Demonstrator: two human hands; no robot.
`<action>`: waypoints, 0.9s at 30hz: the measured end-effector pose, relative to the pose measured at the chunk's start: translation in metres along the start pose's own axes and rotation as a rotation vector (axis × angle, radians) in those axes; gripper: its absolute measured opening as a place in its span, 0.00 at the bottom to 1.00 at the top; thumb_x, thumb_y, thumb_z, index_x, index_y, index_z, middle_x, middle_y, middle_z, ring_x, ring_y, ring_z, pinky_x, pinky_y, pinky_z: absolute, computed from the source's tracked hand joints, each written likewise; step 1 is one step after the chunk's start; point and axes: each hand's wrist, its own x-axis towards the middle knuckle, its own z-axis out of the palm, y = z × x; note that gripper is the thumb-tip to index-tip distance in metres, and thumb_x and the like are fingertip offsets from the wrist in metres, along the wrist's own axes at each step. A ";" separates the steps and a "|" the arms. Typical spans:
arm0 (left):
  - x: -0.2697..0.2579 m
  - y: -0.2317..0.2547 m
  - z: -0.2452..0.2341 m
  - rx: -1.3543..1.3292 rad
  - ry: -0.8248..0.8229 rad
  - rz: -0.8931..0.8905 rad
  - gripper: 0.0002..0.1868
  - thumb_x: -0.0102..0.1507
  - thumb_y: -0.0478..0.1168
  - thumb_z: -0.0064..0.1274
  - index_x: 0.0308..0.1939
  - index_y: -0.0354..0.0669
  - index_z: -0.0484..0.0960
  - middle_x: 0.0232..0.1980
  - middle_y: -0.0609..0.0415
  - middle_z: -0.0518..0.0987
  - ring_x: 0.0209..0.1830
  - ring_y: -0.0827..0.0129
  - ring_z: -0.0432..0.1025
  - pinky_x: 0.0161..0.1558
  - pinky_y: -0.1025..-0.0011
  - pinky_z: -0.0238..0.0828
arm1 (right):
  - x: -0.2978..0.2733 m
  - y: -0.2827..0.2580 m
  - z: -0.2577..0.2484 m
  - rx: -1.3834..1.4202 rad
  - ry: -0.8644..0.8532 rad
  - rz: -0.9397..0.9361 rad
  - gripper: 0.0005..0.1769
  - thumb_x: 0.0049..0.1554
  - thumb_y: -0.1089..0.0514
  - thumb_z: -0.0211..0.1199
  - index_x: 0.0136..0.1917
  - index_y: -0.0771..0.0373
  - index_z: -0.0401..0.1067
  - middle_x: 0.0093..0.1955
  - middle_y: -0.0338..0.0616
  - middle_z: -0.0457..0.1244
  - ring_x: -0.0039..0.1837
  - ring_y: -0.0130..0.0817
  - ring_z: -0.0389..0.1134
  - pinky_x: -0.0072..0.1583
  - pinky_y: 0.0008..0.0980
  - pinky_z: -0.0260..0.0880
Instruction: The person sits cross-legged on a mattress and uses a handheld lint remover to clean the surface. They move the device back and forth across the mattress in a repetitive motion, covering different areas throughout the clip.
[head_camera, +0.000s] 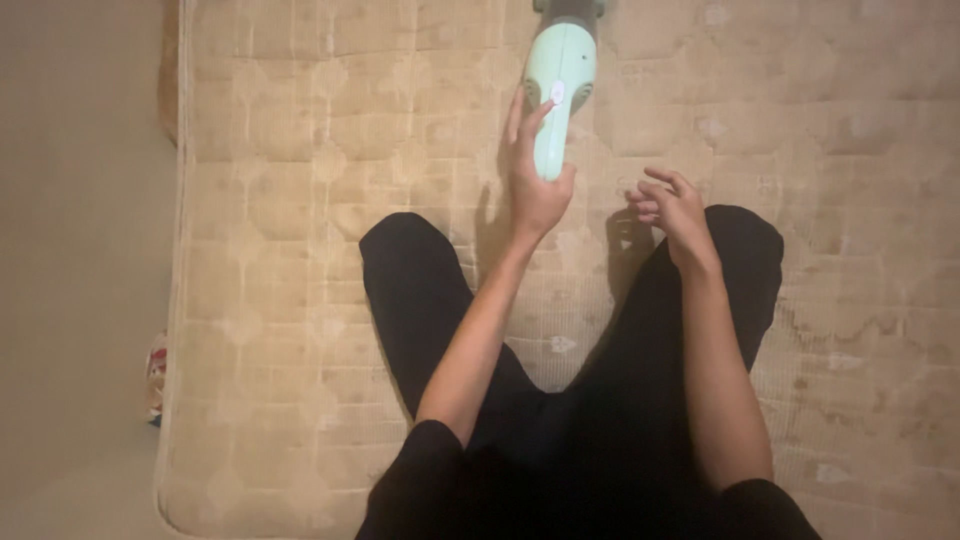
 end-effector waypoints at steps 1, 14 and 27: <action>0.002 0.002 -0.003 -0.045 -0.016 -0.028 0.37 0.56 0.23 0.51 0.69 0.49 0.71 0.84 0.41 0.53 0.84 0.47 0.54 0.75 0.59 0.69 | -0.002 -0.001 -0.001 -0.006 -0.002 -0.007 0.26 0.63 0.58 0.58 0.72 0.68 0.64 0.48 0.43 0.70 0.44 0.23 0.68 0.46 0.22 0.68; -0.205 0.087 -0.114 0.123 -0.090 -0.302 0.32 0.49 0.21 0.49 0.59 0.36 0.79 0.77 0.29 0.63 0.75 0.41 0.65 0.65 0.59 0.75 | -0.007 0.002 0.001 -0.049 -0.016 -0.059 0.25 0.63 0.58 0.59 0.72 0.66 0.65 0.49 0.44 0.69 0.47 0.24 0.69 0.48 0.24 0.69; -0.015 -0.002 -0.008 0.089 -0.075 -0.204 0.38 0.53 0.22 0.46 0.70 0.45 0.74 0.76 0.40 0.69 0.78 0.52 0.62 0.73 0.61 0.67 | 0.005 0.006 0.011 -0.140 0.040 -0.057 0.27 0.61 0.60 0.61 0.72 0.68 0.63 0.47 0.45 0.68 0.45 0.24 0.67 0.46 0.24 0.67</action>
